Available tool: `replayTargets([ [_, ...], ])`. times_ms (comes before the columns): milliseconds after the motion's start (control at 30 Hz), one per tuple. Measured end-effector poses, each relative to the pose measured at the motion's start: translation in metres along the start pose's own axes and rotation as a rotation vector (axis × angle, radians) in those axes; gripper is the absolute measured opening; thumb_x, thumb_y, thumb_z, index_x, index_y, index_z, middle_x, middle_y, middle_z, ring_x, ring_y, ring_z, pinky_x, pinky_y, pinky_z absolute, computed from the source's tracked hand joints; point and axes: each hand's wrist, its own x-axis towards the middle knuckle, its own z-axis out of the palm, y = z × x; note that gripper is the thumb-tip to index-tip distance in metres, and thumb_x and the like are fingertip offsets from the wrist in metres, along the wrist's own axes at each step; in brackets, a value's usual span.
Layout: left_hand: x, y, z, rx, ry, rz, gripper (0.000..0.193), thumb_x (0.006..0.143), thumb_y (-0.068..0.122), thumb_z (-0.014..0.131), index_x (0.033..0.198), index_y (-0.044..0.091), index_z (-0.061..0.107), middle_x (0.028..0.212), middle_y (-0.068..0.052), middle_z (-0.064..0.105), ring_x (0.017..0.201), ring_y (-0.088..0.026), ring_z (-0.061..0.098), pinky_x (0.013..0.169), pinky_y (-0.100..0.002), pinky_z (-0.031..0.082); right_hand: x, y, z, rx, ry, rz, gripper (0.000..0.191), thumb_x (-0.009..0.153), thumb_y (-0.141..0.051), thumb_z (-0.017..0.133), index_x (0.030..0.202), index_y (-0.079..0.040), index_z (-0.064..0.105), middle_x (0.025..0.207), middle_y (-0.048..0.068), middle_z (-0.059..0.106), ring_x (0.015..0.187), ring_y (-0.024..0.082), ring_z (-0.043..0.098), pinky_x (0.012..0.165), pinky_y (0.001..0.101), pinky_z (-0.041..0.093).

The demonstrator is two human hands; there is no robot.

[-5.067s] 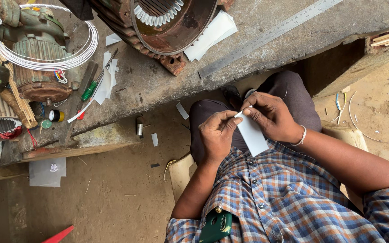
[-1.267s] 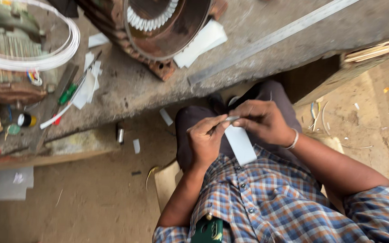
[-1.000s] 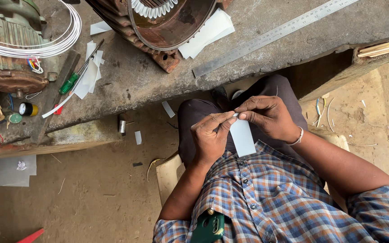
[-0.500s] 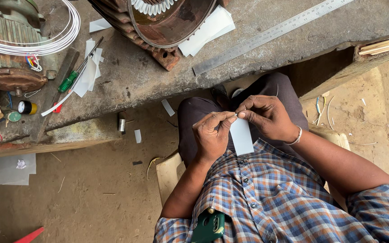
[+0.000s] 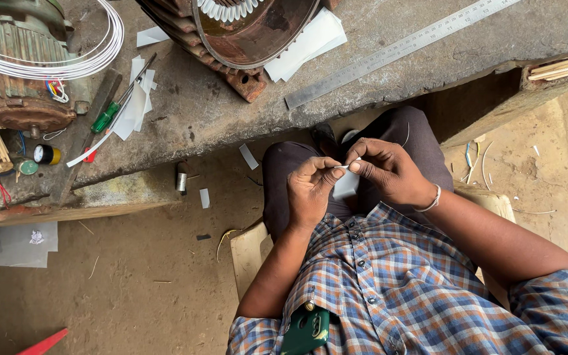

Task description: The person sits at a workbench and folds and creases strips of white insulating paper by hand, then presses each strip into the slots of an electric motor stator on the bench, repeating the fold-and-insert cycle for successive paper strips.

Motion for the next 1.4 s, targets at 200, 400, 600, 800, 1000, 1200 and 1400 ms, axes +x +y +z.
replayTargets([
  [200, 0.005, -0.003, -0.01, -0.148, -0.098, -0.098, 0.005, 0.099, 0.004, 0.071, 0.103, 0.001, 0.071, 0.096, 0.001, 0.068, 0.09, -0.005, 0.063, 0.082, -0.021, 0.053, 0.005, 0.014, -0.005, 0.153, -0.013, 0.139, 0.015, 0.097, -0.013, 0.072, 0.101, 0.001, 0.071, 0.098, 0.003, 0.069, 0.091, 0.01, 0.061, 0.083, 0.0277, 0.05],
  [400, 0.005, -0.006, -0.007, -0.219, -0.083, -0.167, 0.005, 0.103, 0.005, 0.068, 0.106, 0.002, 0.07, 0.095, 0.003, 0.065, 0.089, -0.003, 0.058, 0.082, -0.019, 0.047, 0.005, 0.015, -0.007, 0.268, -0.045, 0.199, 0.017, 0.097, -0.016, 0.069, 0.1, 0.0, 0.072, 0.097, 0.003, 0.072, 0.092, 0.01, 0.064, 0.087, 0.027, 0.05],
  [600, 0.003, -0.008, -0.006, -0.135, -0.11, -0.081, 0.003, 0.104, 0.004, 0.066, 0.106, 0.003, 0.069, 0.096, 0.003, 0.065, 0.09, -0.004, 0.059, 0.083, -0.02, 0.049, 0.005, 0.028, -0.012, 0.225, -0.04, 0.144, 0.015, 0.095, -0.013, 0.074, 0.098, 0.002, 0.072, 0.097, 0.003, 0.07, 0.092, 0.01, 0.062, 0.086, 0.0271, 0.049],
  [800, 0.0, -0.011, -0.008, -0.144, -0.114, -0.085, 0.002, 0.103, 0.003, 0.067, 0.105, 0.003, 0.068, 0.096, 0.002, 0.064, 0.089, -0.005, 0.058, 0.082, -0.021, 0.049, 0.005, 0.043, -0.015, 0.342, -0.049, 0.179, 0.015, 0.092, -0.012, 0.077, 0.097, 0.001, 0.073, 0.093, 0.005, 0.07, 0.085, 0.011, 0.061, 0.078, 0.0282, 0.048],
  [1000, -0.003, -0.007, -0.009, -0.033, -0.119, -0.029, 0.002, 0.105, 0.006, 0.068, 0.104, 0.004, 0.068, 0.095, 0.002, 0.064, 0.086, -0.004, 0.057, 0.079, -0.021, 0.049, 0.002, 0.045, -0.014, 0.354, -0.13, 0.11, 0.018, 0.093, -0.015, 0.078, 0.095, 0.0, 0.07, 0.095, 0.005, 0.069, 0.089, 0.013, 0.062, 0.08, 0.0287, 0.049],
  [1200, -0.013, -0.001, -0.015, -0.011, -0.252, 0.088, 0.005, 0.105, 0.009, 0.068, 0.103, 0.005, 0.068, 0.101, 0.003, 0.06, 0.09, -0.006, 0.058, 0.083, -0.024, 0.051, 0.009, 0.037, -0.005, 0.518, -0.175, 0.148, 0.018, 0.09, -0.014, 0.08, 0.094, -0.001, 0.068, 0.095, 0.006, 0.068, 0.09, 0.017, 0.062, 0.083, 0.0326, 0.05],
  [1400, -0.007, 0.007, -0.035, -0.114, -0.012, 0.03, 0.001, 0.101, 0.005, 0.069, 0.1, 0.006, 0.069, 0.096, 0.001, 0.066, 0.084, -0.008, 0.056, 0.078, -0.024, 0.048, 0.019, -0.008, 0.034, 0.086, -0.248, 0.024, 0.019, 0.093, -0.017, 0.081, 0.09, -0.002, 0.069, 0.095, 0.008, 0.067, 0.093, 0.019, 0.061, 0.086, 0.0356, 0.05],
])
